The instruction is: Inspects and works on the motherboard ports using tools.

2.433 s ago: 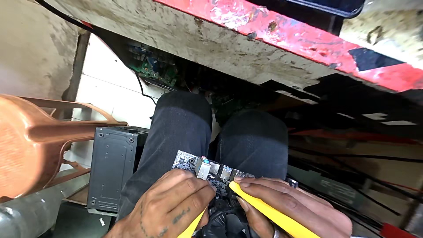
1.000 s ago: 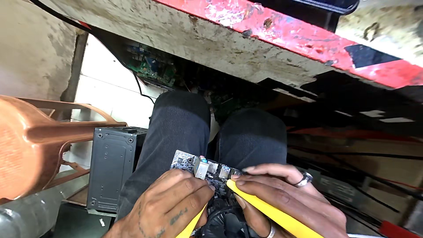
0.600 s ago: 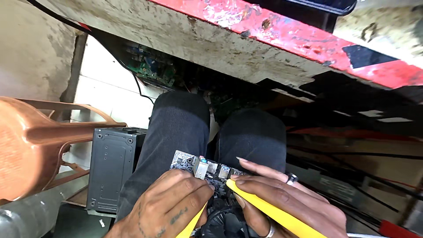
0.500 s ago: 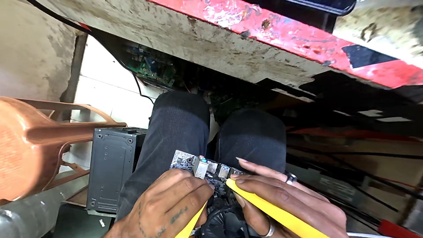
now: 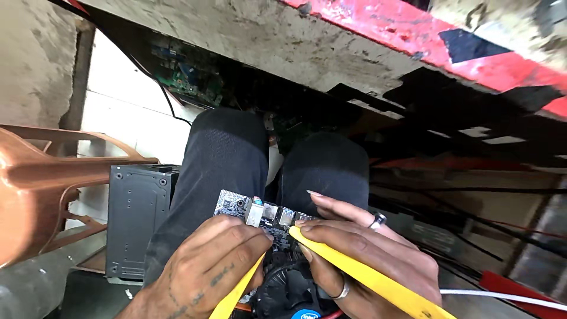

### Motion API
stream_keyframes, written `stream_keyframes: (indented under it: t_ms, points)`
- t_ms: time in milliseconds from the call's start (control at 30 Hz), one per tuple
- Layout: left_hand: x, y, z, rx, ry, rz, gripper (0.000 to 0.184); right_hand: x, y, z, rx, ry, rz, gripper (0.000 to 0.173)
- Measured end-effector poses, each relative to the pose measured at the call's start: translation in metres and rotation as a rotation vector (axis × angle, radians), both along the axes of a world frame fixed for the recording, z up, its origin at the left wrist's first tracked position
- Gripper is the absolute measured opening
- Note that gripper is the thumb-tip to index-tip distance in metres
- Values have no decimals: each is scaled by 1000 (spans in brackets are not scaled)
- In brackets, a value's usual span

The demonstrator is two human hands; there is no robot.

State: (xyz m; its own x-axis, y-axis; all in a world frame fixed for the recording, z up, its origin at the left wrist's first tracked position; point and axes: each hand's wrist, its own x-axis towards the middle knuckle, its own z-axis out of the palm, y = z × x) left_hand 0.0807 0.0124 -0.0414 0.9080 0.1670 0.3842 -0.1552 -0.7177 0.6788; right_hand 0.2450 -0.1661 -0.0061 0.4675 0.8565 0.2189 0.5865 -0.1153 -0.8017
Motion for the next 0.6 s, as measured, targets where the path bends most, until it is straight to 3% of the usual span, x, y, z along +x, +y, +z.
stream_keyframes:
  t_ms: [600]
  points:
    - [-2,1,-2,-20,0,-3,18,-3,-3,-1,-36,42,-15,13]
